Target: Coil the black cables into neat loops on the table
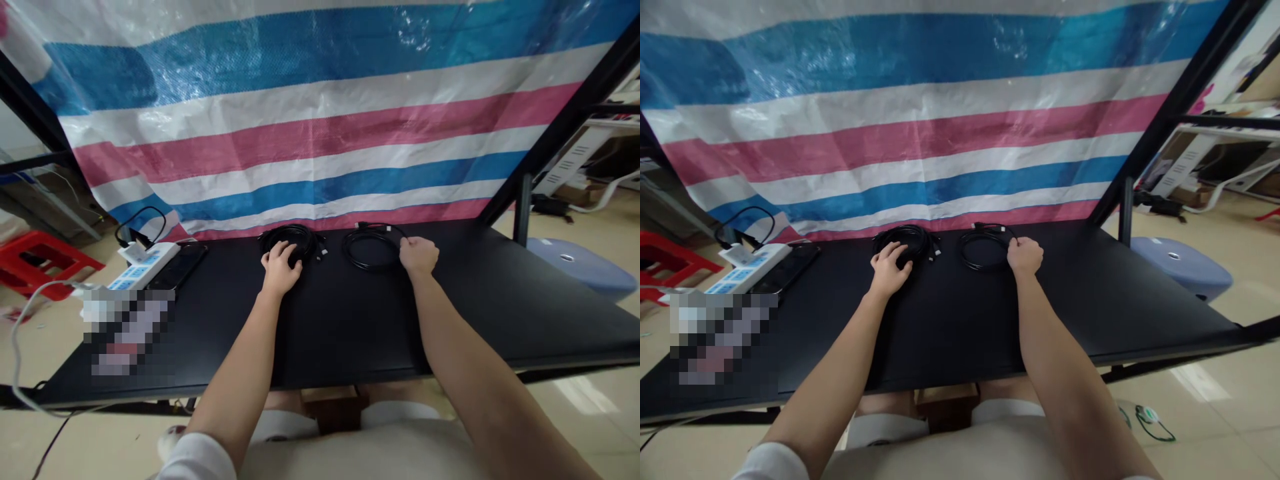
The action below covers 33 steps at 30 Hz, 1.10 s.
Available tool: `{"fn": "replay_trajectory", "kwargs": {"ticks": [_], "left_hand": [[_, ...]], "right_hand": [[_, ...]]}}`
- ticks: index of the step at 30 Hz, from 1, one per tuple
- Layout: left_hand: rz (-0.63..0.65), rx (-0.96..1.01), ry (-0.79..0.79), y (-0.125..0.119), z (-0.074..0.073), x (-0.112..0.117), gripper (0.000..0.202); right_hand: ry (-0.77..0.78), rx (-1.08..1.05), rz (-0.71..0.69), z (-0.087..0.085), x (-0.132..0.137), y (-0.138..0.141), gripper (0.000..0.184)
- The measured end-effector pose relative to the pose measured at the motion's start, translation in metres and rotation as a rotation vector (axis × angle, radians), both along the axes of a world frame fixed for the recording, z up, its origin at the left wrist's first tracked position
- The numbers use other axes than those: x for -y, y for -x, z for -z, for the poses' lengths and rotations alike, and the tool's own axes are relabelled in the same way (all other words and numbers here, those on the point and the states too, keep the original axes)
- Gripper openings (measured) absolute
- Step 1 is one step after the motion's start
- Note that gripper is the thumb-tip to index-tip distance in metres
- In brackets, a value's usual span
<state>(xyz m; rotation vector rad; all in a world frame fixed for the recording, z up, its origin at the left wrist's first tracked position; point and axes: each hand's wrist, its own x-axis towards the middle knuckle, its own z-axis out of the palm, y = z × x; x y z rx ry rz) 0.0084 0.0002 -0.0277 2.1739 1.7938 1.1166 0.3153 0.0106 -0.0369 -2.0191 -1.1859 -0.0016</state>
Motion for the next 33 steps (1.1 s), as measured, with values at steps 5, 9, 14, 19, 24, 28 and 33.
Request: {"fn": "replay_trajectory", "kwargs": {"ticks": [5, 9, 14, 19, 24, 28, 33], "left_hand": [[-0.064, 0.017, -0.136, -0.005, -0.001, 0.005, 0.058], [0.030, 0.024, -0.208, -0.016, -0.001, 0.010, 0.065], [0.226, -0.001, -0.179, -0.031, -0.002, 0.015, 0.049], [0.291, 0.027, -0.126, -0.036, -0.001, 0.014, 0.034], [0.190, 0.028, -0.109, -0.038, 0.001, 0.012, 0.045], [0.084, 0.084, -0.158, -0.039, 0.003, 0.007, 0.032], [0.187, 0.372, -0.166, -0.035, -0.002, 0.005, 0.016]], "right_hand": [[-0.296, -0.058, 0.046, -0.019, 0.004, 0.016, 0.035], [-0.405, -0.015, -0.127, -0.025, 0.008, 0.033, 0.036], [-0.414, -0.003, -0.369, -0.030, 0.015, 0.055, 0.031], [-0.443, -0.046, -0.479, -0.034, 0.019, 0.067, 0.028], [-0.396, -0.067, -0.473, -0.039, 0.022, 0.072, 0.025], [-0.351, -0.097, -0.530, -0.043, 0.026, 0.078, 0.022], [-0.516, -0.404, -0.586, -0.039, 0.019, 0.064, 0.033]]}}
